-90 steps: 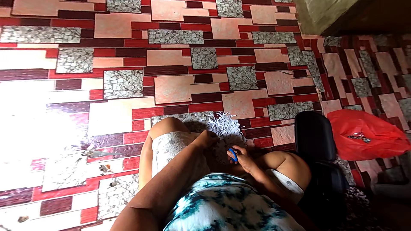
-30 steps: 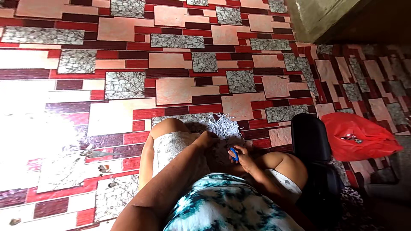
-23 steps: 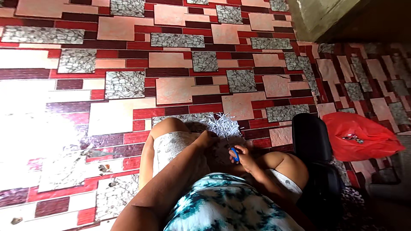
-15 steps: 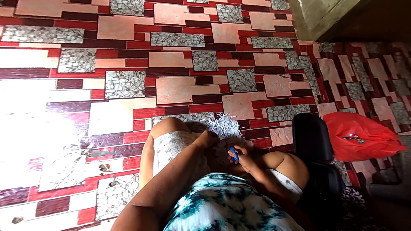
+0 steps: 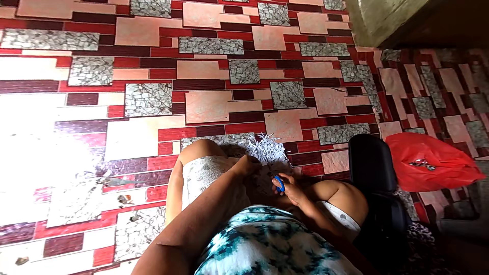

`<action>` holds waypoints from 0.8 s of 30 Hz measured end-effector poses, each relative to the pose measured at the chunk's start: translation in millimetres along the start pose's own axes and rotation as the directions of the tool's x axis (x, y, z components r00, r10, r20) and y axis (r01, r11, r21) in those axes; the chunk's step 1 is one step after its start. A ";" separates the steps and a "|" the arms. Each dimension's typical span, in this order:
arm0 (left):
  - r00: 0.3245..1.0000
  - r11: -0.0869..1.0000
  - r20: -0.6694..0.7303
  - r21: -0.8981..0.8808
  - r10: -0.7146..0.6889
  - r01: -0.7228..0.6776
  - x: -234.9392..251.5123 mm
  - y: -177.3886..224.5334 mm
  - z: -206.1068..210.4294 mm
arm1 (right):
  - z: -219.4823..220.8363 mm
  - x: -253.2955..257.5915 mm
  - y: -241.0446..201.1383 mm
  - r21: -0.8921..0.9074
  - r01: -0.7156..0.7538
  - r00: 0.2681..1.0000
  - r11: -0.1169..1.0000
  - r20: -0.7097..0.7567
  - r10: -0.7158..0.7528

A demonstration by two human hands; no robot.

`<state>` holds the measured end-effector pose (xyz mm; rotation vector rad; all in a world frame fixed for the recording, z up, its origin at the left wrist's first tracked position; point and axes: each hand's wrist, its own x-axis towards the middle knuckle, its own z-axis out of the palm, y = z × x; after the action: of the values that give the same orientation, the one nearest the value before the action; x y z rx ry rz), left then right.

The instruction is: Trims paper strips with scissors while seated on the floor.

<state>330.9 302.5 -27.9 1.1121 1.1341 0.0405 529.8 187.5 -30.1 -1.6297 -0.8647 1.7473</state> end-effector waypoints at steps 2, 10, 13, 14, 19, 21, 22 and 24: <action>1.000 1.000 0.000 0.007 0.003 -0.003 -0.2 -0.2 0.0 | 0.5 -0.2 0.2 -0.012 -0.005 1.000 1.000 0.014 0.005; 1.000 1.000 0.009 0.027 0.002 -0.003 -0.6 0.6 0.2 | 2.3 0.2 -0.5 -0.014 0.021 1.000 1.000 0.020 -0.020; 1.000 1.000 0.015 0.012 0.000 0.000 -0.3 0.1 0.4 | 2.4 0.3 -0.4 -0.011 0.030 0.999 0.999 0.019 -0.030; 1.000 1.000 0.016 0.008 -0.004 0.003 -0.4 0.3 0.4 | 2.5 0.2 -0.8 -0.013 0.036 0.999 0.999 0.018 -0.035; 1.000 1.000 0.008 0.016 -0.005 0.005 -0.1 0.6 0.8 | 3.8 -0.8 -3.3 -0.024 0.106 0.994 0.994 -0.016 -0.106; 1.000 1.000 0.005 0.021 -0.002 0.002 0.0 0.2 0.4 | 3.4 -0.9 -3.7 -0.008 0.083 0.996 0.997 -0.023 -0.083; 1.000 1.000 0.006 0.016 -0.003 0.003 0.0 0.0 0.2 | 2.7 -0.3 -2.6 0.002 0.063 0.998 0.998 -0.016 -0.063; 1.000 1.000 0.002 0.004 -0.004 0.004 -0.6 0.6 0.7 | 1.5 0.2 -0.5 0.009 0.030 0.999 1.000 0.012 -0.030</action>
<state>331.5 302.0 -27.1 1.1130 1.1351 0.0344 528.3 187.8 -29.7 -1.5944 -0.8817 1.7399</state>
